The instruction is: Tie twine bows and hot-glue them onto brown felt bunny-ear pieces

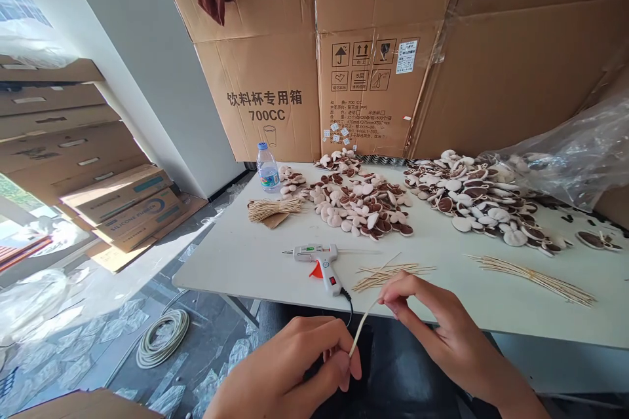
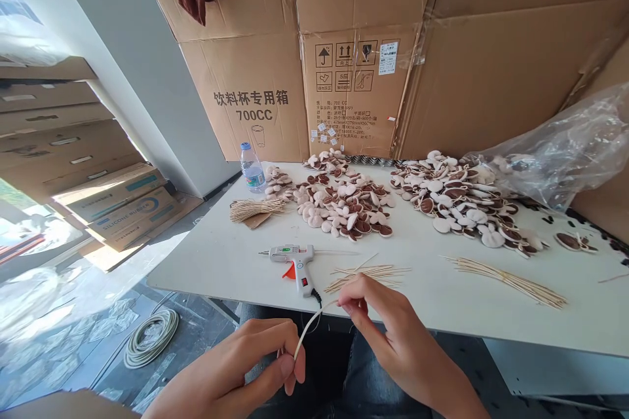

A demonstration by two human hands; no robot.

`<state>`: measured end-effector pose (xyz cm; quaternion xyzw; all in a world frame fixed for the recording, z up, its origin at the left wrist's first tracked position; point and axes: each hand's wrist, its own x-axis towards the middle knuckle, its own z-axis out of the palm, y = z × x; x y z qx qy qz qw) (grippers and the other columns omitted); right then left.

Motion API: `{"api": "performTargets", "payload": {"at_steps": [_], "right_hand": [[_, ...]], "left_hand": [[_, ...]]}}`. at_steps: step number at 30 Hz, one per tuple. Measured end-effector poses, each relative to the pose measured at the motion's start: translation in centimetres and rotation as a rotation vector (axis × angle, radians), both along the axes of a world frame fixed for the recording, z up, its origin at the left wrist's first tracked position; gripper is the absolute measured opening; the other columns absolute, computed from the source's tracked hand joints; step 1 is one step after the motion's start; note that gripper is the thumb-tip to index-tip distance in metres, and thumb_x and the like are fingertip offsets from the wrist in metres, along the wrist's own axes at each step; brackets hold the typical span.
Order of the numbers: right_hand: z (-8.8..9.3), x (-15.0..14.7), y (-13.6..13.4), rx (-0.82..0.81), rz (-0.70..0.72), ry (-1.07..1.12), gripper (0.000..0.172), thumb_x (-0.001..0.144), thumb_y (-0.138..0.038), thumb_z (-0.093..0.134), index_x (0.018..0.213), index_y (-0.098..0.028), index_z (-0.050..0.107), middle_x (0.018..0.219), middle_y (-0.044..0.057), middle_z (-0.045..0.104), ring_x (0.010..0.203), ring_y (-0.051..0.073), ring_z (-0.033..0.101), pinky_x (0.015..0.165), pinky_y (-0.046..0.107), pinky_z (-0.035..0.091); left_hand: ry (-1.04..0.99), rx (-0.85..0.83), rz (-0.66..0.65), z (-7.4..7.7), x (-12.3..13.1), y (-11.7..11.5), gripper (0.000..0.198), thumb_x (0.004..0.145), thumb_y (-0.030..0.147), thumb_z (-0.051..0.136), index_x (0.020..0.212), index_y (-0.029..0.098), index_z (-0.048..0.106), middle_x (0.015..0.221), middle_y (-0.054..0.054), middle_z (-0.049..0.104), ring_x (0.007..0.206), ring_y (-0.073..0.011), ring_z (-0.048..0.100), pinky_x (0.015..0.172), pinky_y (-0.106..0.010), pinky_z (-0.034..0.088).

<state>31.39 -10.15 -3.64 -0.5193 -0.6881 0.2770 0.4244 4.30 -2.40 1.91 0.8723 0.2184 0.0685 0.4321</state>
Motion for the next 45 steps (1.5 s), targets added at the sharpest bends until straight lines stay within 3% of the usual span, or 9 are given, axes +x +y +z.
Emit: {"api": "performTargets", "payload": {"at_steps": [6,10,14,20,27,31,37,45], "right_hand": [[-0.3,-1.0,0.2,-0.037,0.139,-0.025,0.016,0.12,-0.029,0.048,0.112,-0.031,0.061,0.106,0.0,0.069,0.098,0.017,0.068,0.088,0.028,0.051],[-0.3,-1.6,0.0,-0.06,0.214,-0.065,0.02,0.119,-0.025,0.047,0.113,-0.031,0.066,0.105,0.001,0.069,0.094,0.018,0.069,0.084,0.028,0.053],[0.1,-2.4,-0.3,-0.079,0.227,-0.107,0.021,0.116,-0.018,0.052,0.112,-0.032,0.068,0.11,0.001,0.073,0.099,0.018,0.073,0.091,0.027,0.056],[0.8,-3.2,-0.6,-0.11,0.265,-0.11,0.027,0.11,-0.009,0.059,0.109,-0.033,0.071,0.112,-0.003,0.077,0.105,0.016,0.076,0.1,0.022,0.055],[0.8,-2.9,-0.6,-0.181,0.221,-0.036,0.023,0.118,-0.026,0.051,0.114,-0.036,0.071,0.112,0.0,0.074,0.103,0.018,0.074,0.095,0.025,0.055],[0.5,-2.4,-0.3,-0.093,0.164,0.028,0.022,0.12,-0.028,0.047,0.114,-0.034,0.067,0.103,0.0,0.069,0.092,0.017,0.07,0.084,0.025,0.053],[0.3,-2.1,0.2,0.056,0.056,0.063,0.018,0.118,-0.024,0.05,0.114,-0.031,0.066,0.103,0.002,0.071,0.096,0.018,0.071,0.086,0.026,0.053],[0.4,-2.4,0.3,0.087,0.041,0.048,0.018,0.117,-0.023,0.051,0.116,-0.03,0.068,0.104,0.002,0.073,0.094,0.018,0.072,0.087,0.026,0.055]], "left_hand": [[-0.14,-0.057,0.119,0.0,-0.5,-0.1,0.035,0.118,0.037,0.043,0.101,0.022,0.07,0.094,-0.002,0.075,0.087,-0.0142,0.068,0.09,-0.023,0.049],[-0.158,-0.028,0.144,-0.3,-0.7,-0.1,0.025,0.115,0.03,0.051,0.105,0.023,0.072,0.091,-0.001,0.074,0.081,-0.0139,0.067,0.087,-0.024,0.051],[-0.221,0.0,0.223,-1.0,-0.5,-0.1,0.02,0.113,0.023,0.057,0.117,0.028,0.076,0.095,0.001,0.078,0.087,-0.0145,0.071,0.089,-0.023,0.052],[-0.294,0.029,0.277,-1.8,-0.4,0.1,0.03,0.114,0.024,0.061,0.137,0.038,0.074,0.1,0.003,0.079,0.095,-0.0152,0.074,0.096,-0.025,0.05],[-0.132,-0.054,0.22,-0.9,-0.3,0.0,0.022,0.113,0.028,0.06,0.106,0.026,0.08,0.099,0.0,0.079,0.09,-0.0146,0.07,0.09,-0.024,0.05],[-0.046,-0.089,0.127,-0.5,-0.1,0.1,0.019,0.112,0.027,0.063,0.103,0.023,0.08,0.097,0.0,0.083,0.092,-0.0154,0.075,0.092,-0.023,0.051],[0.008,0.027,-0.041,-1.2,0.4,0.1,0.032,0.113,0.039,0.064,0.094,0.021,0.081,0.087,-0.003,0.084,0.082,-0.0167,0.076,0.084,-0.023,0.056],[-0.053,0.047,-0.047,-1.1,0.4,-0.2,0.038,0.115,0.042,0.058,0.088,0.021,0.077,0.091,-0.003,0.084,0.083,-0.0163,0.075,0.084,-0.024,0.055]]}}
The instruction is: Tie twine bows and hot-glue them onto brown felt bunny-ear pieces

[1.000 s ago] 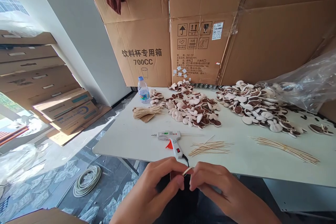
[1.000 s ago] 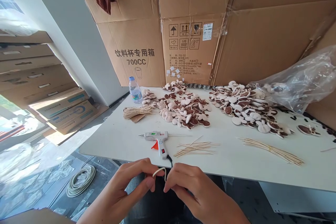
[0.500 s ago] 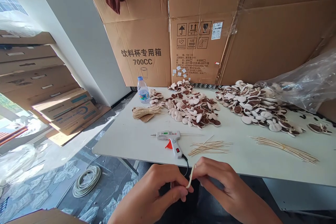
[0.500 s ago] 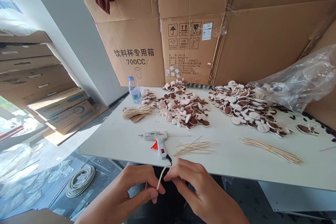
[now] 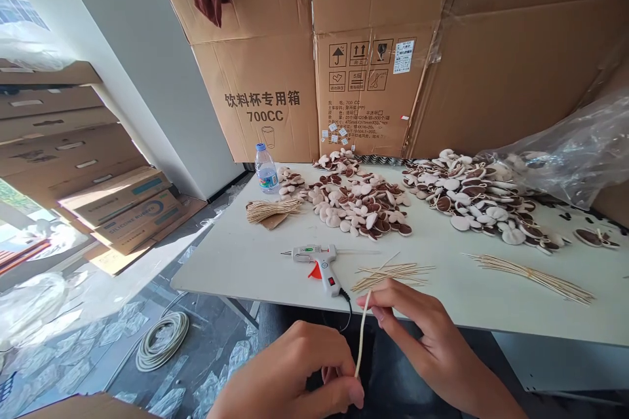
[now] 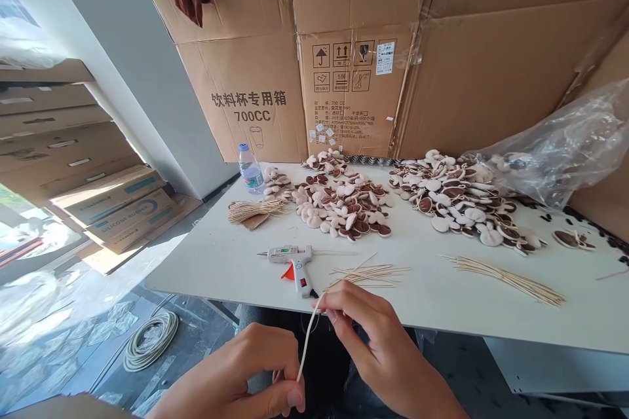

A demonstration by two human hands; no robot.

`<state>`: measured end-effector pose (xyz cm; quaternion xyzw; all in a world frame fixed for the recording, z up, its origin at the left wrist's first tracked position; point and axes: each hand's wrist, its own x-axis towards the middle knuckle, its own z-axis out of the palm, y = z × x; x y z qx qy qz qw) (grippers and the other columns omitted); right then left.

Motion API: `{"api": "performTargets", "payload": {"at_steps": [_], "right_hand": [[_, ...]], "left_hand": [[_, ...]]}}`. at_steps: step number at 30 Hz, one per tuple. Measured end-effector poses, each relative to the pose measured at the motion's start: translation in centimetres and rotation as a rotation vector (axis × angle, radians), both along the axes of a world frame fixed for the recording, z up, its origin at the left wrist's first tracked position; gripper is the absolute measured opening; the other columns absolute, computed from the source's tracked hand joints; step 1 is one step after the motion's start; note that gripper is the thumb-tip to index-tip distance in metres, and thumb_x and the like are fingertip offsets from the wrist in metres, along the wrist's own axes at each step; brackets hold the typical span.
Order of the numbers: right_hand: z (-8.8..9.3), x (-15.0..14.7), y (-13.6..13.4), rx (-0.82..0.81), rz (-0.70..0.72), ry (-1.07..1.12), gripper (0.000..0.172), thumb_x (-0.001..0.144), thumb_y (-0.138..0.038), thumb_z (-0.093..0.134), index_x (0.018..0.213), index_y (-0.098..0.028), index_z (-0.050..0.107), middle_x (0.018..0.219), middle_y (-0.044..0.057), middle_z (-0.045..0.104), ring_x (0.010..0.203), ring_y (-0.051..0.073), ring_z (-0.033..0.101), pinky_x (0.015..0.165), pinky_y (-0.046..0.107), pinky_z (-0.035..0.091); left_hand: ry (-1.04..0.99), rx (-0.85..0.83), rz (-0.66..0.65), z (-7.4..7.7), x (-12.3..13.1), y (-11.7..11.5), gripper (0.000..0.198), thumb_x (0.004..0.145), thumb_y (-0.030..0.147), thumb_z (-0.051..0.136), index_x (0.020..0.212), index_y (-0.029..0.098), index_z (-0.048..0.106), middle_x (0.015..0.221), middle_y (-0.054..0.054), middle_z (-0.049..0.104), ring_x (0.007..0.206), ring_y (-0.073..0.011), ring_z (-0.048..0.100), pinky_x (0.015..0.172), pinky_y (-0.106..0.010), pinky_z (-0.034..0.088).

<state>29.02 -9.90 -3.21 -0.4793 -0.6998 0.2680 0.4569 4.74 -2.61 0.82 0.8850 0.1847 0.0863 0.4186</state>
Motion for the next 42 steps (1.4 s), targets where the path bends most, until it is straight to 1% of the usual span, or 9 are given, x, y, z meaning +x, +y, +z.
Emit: {"api": "performTargets", "payload": {"at_steps": [6,9,13,18,25,28,31,35,42], "right_hand": [[0.1,-0.7,-0.2,-0.114,0.123,-0.135,0.019,0.117,-0.023,0.054,0.111,-0.031,0.07,0.102,-0.001,0.072,0.093,0.017,0.072,0.085,0.025,0.056],[-0.2,-1.1,-0.5,-0.115,0.185,-0.195,0.022,0.113,-0.016,0.058,0.11,-0.031,0.074,0.102,-0.001,0.075,0.092,0.017,0.075,0.087,0.024,0.06],[-0.6,-1.5,-0.9,-0.045,0.218,-0.24,0.027,0.106,-0.011,0.067,0.119,-0.031,0.079,0.127,0.003,0.082,0.121,0.021,0.078,0.108,0.025,0.06],[-0.4,-1.8,-0.9,-0.041,0.252,-0.232,0.033,0.102,-0.004,0.064,0.115,-0.03,0.081,0.112,0.001,0.083,0.107,0.018,0.081,0.102,0.021,0.061],[-0.2,-1.7,-0.6,0.047,0.062,-0.275,0.031,0.1,-0.005,0.059,0.113,-0.026,0.078,0.104,0.005,0.08,0.097,0.023,0.078,0.088,0.032,0.065],[-1.0,-1.4,-0.2,0.185,-0.029,-0.34,0.034,0.104,-0.003,0.051,0.118,-0.023,0.075,0.099,0.006,0.078,0.089,0.025,0.075,0.082,0.04,0.064],[-2.0,-1.3,0.4,0.372,-0.17,-0.505,0.036,0.105,-0.001,0.052,0.128,-0.02,0.072,0.1,0.009,0.08,0.09,0.029,0.075,0.085,0.048,0.06],[-2.5,-1.4,1.0,0.543,-0.322,-0.632,0.038,0.104,-0.001,0.066,0.138,-0.017,0.069,0.101,0.011,0.084,0.088,0.029,0.076,0.081,0.047,0.055],[-2.2,-2.0,1.4,0.777,-0.358,-0.32,0.026,0.094,0.006,0.081,0.114,-0.01,0.077,0.089,0.012,0.083,0.075,0.024,0.072,0.064,0.039,0.049]], "left_hand": [[-0.154,-0.076,0.091,0.5,-0.1,-0.1,0.036,0.114,0.039,0.058,0.089,0.02,0.076,0.092,-0.005,0.083,0.089,-0.0178,0.075,0.083,-0.025,0.054],[-0.162,-0.052,0.187,0.3,-0.3,-0.1,0.031,0.112,0.034,0.062,0.089,0.02,0.078,0.087,-0.003,0.079,0.081,-0.0159,0.071,0.079,-0.024,0.053],[-0.216,-0.027,0.276,-0.2,-0.5,0.1,0.023,0.113,0.035,0.062,0.11,0.027,0.084,0.086,-0.001,0.076,0.076,-0.0155,0.068,0.078,-0.025,0.052],[-0.235,0.085,0.297,-1.3,-0.4,0.6,0.028,0.117,0.031,0.055,0.131,0.028,0.078,0.089,-0.002,0.072,0.08,-0.0166,0.065,0.076,-0.026,0.05],[-0.123,0.587,0.366,-2.0,0.2,0.6,0.022,0.118,0.018,0.047,0.117,0.02,0.069,0.087,-0.004,0.066,0.077,-0.0196,0.058,0.071,-0.03,0.044],[-0.111,0.72,0.373,-2.1,0.4,0.6,0.018,0.116,0.014,0.049,0.119,0.019,0.065,0.088,-0.004,0.067,0.077,-0.0207,0.059,0.071,-0.032,0.044],[-0.099,0.797,0.375,-2.3,0.7,0.6,0.019,0.116,0.013,0.048,0.112,0.019,0.065,0.086,-0.004,0.068,0.075,-0.0216,0.06,0.07,-0.034,0.045],[-0.107,0.711,0.349,-2.6,1.2,0.4,0.022,0.117,0.015,0.046,0.11,0.02,0.066,0.088,-0.003,0.071,0.077,-0.0214,0.065,0.073,-0.033,0.048],[-0.103,0.424,0.294,-2.0,1.6,-0.5,0.019,0.117,0.019,0.047,0.11,0.024,0.063,0.093,0.0,0.07,0.079,-0.0186,0.066,0.075,-0.029,0.05]]}}
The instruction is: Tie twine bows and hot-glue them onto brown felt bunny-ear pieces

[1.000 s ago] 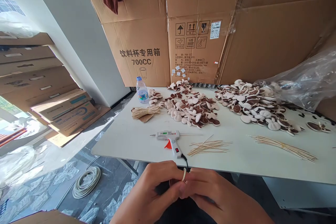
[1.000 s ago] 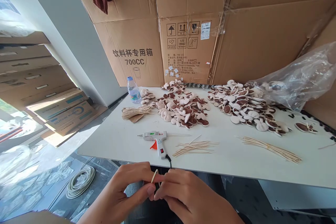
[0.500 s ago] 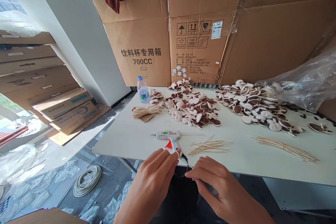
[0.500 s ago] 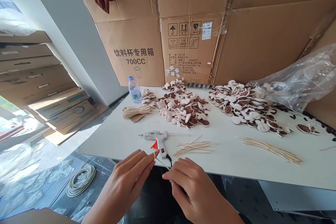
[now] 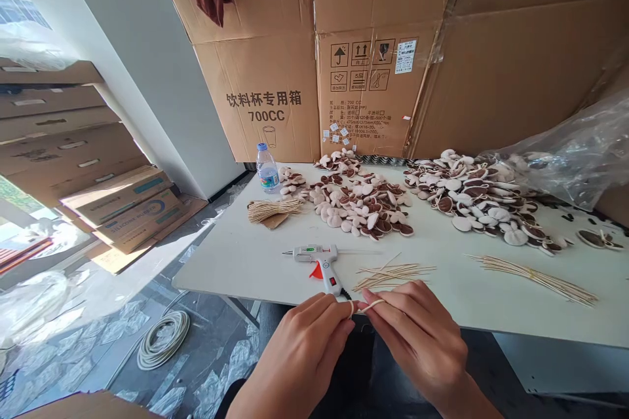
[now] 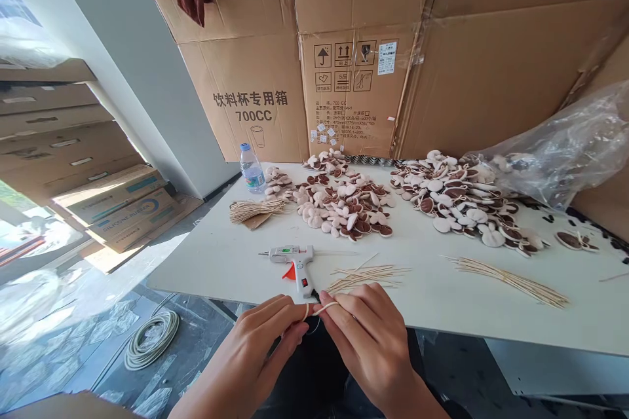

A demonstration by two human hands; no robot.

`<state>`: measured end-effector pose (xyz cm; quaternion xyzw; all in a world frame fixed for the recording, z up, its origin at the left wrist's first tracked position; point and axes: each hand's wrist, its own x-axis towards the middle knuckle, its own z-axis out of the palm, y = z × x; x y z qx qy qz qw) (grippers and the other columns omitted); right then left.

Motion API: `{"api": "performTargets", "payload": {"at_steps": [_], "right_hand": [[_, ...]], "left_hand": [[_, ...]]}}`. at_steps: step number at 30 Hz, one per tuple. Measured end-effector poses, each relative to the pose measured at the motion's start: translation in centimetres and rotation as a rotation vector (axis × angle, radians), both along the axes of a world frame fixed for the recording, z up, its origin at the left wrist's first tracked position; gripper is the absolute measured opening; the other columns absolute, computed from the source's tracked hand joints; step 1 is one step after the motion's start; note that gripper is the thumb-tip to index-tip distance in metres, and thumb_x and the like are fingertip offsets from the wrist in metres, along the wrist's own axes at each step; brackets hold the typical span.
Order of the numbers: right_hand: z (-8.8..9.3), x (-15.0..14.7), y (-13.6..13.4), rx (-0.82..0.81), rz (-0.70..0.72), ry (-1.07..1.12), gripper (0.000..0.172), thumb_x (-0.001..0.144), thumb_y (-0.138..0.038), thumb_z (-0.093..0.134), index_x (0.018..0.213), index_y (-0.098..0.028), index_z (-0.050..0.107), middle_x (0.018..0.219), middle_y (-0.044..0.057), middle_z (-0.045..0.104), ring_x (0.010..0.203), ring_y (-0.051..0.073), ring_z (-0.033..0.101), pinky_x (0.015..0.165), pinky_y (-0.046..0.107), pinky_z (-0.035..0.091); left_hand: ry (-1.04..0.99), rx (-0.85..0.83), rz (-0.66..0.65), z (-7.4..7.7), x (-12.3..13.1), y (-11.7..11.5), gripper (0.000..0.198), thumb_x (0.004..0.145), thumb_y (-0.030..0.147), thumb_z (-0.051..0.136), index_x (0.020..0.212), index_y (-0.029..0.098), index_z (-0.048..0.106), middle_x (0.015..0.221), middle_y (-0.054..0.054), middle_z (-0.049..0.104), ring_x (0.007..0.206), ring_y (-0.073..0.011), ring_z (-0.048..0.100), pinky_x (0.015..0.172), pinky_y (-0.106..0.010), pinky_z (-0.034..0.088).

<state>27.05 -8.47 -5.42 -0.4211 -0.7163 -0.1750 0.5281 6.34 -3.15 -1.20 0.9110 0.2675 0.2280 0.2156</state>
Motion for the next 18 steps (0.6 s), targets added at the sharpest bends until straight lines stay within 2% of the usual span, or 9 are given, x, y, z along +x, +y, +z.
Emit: {"api": "performTargets", "payload": {"at_steps": [5,12,15,18], "right_hand": [[0.0,-0.7,-0.1,0.019,0.065,0.065,0.025,0.095,0.008,0.078,0.113,-0.009,0.078,0.085,0.012,0.082,0.071,0.023,0.07,0.06,0.039,0.048],[0.4,-1.3,-0.4,-0.044,0.127,0.24,0.032,0.094,0.013,0.073,0.109,-0.015,0.078,0.086,0.01,0.08,0.074,0.023,0.069,0.062,0.039,0.052],[0.2,-1.3,-0.4,-0.054,0.109,0.291,0.034,0.093,0.015,0.072,0.108,-0.015,0.078,0.086,0.009,0.078,0.076,0.022,0.068,0.063,0.038,0.054],[-0.1,-1.0,-0.1,-0.002,0.021,0.216,0.032,0.093,0.014,0.074,0.109,-0.013,0.078,0.09,0.011,0.08,0.081,0.022,0.07,0.067,0.038,0.056]], "left_hand": [[-0.025,-0.003,-0.013,0.1,0.1,-0.4,0.017,0.117,0.018,0.048,0.107,0.024,0.06,0.09,0.0,0.068,0.077,-0.0184,0.063,0.073,-0.029,0.05],[-0.11,0.225,-0.009,0.1,0.9,-0.8,0.016,0.114,0.011,0.048,0.109,0.022,0.059,0.088,-0.002,0.067,0.074,-0.0195,0.06,0.07,-0.03,0.052],[-0.134,0.334,-0.003,-0.1,1.2,-0.7,0.018,0.111,0.005,0.048,0.114,0.018,0.061,0.09,-0.004,0.069,0.075,-0.0203,0.061,0.072,-0.032,0.055],[-0.134,0.387,0.016,-0.5,1.2,-0.6,0.022,0.11,0.003,0.049,0.119,0.016,0.063,0.088,-0.005,0.069,0.074,-0.0207,0.061,0.073,-0.033,0.056]]}}
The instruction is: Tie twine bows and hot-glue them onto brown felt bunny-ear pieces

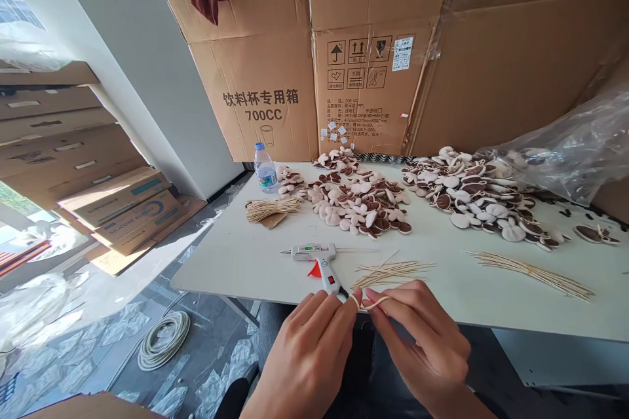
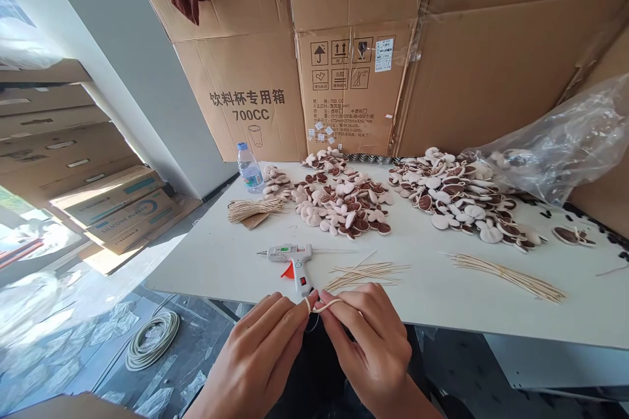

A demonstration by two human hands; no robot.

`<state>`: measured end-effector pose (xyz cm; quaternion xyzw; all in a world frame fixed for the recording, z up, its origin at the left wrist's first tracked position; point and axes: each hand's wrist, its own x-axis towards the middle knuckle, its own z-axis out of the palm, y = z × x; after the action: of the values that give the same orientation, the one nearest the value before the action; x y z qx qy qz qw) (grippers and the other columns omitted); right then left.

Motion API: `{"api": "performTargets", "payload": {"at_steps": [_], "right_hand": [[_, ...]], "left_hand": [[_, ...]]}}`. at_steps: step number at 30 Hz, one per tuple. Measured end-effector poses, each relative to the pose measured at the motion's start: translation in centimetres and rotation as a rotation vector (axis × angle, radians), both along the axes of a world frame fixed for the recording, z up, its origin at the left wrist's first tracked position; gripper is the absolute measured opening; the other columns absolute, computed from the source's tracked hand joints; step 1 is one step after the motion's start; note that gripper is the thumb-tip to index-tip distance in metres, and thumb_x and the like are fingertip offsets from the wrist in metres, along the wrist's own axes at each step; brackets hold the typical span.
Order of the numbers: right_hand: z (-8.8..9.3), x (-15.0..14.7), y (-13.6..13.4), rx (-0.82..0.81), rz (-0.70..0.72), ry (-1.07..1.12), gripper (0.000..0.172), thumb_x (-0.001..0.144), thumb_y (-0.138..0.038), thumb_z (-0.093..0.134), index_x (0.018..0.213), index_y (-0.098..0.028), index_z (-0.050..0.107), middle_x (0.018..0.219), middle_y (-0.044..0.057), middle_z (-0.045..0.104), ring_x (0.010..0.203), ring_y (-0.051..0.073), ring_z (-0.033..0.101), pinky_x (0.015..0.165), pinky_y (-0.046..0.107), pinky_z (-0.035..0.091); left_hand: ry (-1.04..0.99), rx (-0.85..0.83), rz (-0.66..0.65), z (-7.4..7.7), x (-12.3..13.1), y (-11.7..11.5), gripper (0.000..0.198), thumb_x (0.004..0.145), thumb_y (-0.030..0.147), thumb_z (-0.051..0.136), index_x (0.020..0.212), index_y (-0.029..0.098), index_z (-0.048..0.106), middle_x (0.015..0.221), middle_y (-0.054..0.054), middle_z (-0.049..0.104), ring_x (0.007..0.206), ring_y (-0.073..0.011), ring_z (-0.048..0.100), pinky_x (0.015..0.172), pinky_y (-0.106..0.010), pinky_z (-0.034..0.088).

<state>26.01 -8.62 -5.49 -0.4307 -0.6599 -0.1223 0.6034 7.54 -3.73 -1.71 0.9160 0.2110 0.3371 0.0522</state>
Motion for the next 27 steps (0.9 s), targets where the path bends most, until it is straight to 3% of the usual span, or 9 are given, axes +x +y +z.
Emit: {"api": "performTargets", "payload": {"at_steps": [4,8,13,17,22,27], "right_hand": [[-0.3,0.8,0.7,-0.019,-0.095,-0.115,0.029,0.094,0.01,0.078,0.112,-0.012,0.078,0.093,0.013,0.082,0.087,0.024,0.073,0.073,0.04,0.059],[-0.5,1.7,1.3,-0.049,-0.098,-0.121,0.027,0.096,0.009,0.076,0.112,-0.013,0.077,0.096,0.013,0.082,0.091,0.025,0.074,0.077,0.043,0.06],[-0.3,2.1,1.3,-0.039,-0.092,-0.098,0.029,0.096,0.01,0.074,0.112,-0.015,0.075,0.097,0.011,0.082,0.09,0.024,0.072,0.077,0.042,0.06],[0.2,2.5,1.2,-0.03,-0.147,-0.07,0.029,0.098,0.01,0.072,0.112,-0.016,0.074,0.097,0.01,0.079,0.087,0.022,0.071,0.075,0.039,0.058],[0.3,3.6,1.3,-0.026,-0.238,-0.098,0.028,0.098,0.01,0.071,0.109,-0.016,0.074,0.097,0.01,0.078,0.087,0.021,0.071,0.077,0.037,0.057],[-0.2,4.1,1.6,-0.132,-0.179,-0.117,0.026,0.102,0.005,0.068,0.115,-0.017,0.074,0.099,0.008,0.077,0.091,0.022,0.069,0.081,0.039,0.057]], "left_hand": [[-0.075,-0.071,0.042,-0.2,-0.4,0.3,0.026,0.111,0.005,0.051,0.128,0.019,0.064,0.092,-0.004,0.072,0.078,-0.0196,0.063,0.077,-0.031,0.056],[-0.18,-0.312,0.028,0.4,-0.9,0.5,0.03,0.111,0.009,0.056,0.133,0.026,0.069,0.089,0.0,0.073,0.076,-0.0153,0.064,0.07,-0.025,0.051],[-0.208,-0.587,0.032,1.0,-1.2,0.3,0.021,0.112,0.02,0.062,0.123,0.028,0.078,0.082,0.003,0.074,0.071,-0.0116,0.068,0.068,-0.022,0.05],[-0.213,-0.652,0.059,1.0,-1.4,0.3,0.018,0.112,0.025,0.062,0.112,0.027,0.08,0.084,0.003,0.078,0.076,-0.0123,0.073,0.076,-0.022,0.052],[-0.076,-0.774,0.106,1.3,-1.4,0.3,0.02,0.111,0.034,0.064,0.105,0.028,0.082,0.083,0.002,0.08,0.075,-0.0143,0.072,0.072,-0.023,0.05],[-0.035,-0.791,0.115,1.3,-1.3,0.1,0.023,0.111,0.038,0.063,0.1,0.028,0.081,0.083,0.002,0.081,0.08,-0.0187,0.074,0.085,-0.028,0.054]]}}
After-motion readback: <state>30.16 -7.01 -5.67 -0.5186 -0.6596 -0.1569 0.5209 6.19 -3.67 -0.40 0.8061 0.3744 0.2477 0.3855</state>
